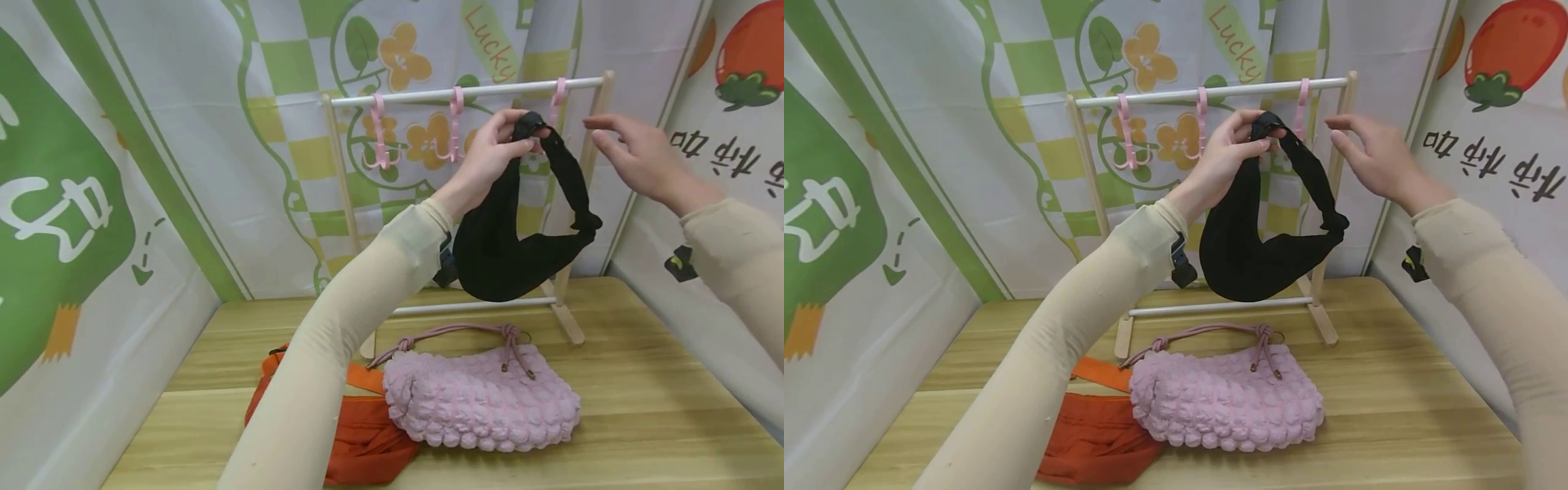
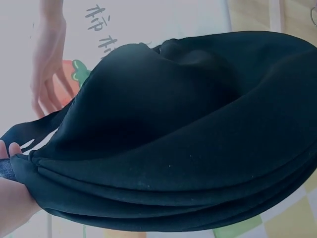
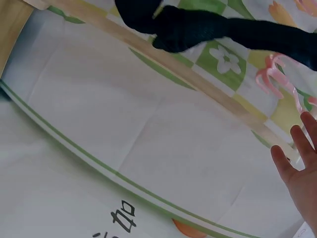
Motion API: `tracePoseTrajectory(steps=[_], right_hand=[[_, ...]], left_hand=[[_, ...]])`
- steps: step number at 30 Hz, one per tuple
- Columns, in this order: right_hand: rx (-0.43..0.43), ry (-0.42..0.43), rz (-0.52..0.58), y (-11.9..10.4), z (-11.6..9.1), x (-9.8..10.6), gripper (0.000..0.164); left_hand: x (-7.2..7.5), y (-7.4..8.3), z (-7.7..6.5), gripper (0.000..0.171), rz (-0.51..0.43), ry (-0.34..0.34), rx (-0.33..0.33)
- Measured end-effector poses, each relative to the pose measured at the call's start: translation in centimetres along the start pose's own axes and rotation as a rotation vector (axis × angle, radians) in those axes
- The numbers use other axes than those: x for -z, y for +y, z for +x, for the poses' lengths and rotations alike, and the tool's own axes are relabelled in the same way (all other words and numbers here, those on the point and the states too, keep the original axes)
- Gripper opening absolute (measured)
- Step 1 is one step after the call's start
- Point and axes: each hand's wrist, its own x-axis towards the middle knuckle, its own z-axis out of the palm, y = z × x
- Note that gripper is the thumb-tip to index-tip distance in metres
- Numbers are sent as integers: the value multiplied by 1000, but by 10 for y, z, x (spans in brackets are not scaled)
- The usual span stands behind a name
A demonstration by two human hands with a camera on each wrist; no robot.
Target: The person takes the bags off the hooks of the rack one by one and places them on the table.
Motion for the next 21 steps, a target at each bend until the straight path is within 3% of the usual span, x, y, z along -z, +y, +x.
tracePoseTrajectory(steps=[4,11,21], right_hand=[[16,-5,14,-1,-7,-5,45],[21,2,46,-1,-14,-11,44],[-53,37,165,-2,-27,-25,42]], left_hand=[[1,-6,4,33,-22,34,4],[-1,-5,0,32,-78,63,-17],[-8,-3,-12,30,-136,87,-16]])
